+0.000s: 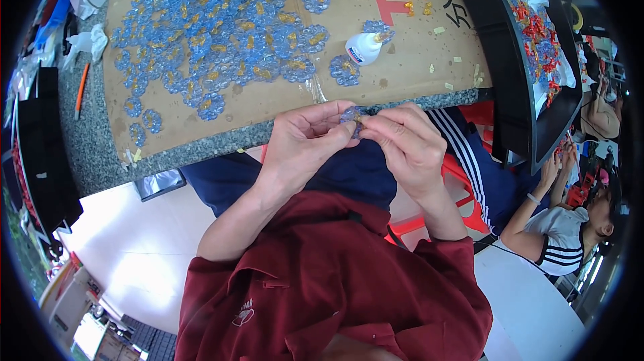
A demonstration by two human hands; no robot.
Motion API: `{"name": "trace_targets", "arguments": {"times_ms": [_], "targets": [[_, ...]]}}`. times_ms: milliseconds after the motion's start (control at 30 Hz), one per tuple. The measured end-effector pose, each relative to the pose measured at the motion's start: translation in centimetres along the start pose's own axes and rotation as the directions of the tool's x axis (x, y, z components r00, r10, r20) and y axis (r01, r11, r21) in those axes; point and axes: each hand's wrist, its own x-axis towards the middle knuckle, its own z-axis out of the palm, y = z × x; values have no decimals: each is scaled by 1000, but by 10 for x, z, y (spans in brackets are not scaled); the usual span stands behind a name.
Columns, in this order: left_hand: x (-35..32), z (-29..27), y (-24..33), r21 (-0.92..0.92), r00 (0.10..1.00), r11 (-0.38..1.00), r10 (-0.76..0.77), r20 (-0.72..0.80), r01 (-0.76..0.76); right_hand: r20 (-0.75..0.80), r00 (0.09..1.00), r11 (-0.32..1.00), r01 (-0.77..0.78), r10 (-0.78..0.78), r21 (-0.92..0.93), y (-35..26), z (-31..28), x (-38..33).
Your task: The person glues small blue decorative pieces and small yellow decorative pieces together by hand, using a glue bottle.
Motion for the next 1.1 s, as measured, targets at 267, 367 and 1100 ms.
{"name": "trace_targets", "arguments": {"times_ms": [267,367,1100], "targets": [[0,-4,1,6,1000,1000,11,8,-11,1,1000,1000,31,-31,-3,-5,0,3],[0,-3,1,31,1000,999,18,-5,-18,-6,998,998,60,-60,-24,-6,1,3],[-1,-2,9,145,999,989,32,40,-37,5,986,974,167,-169,-153,-5,4,1]]}}
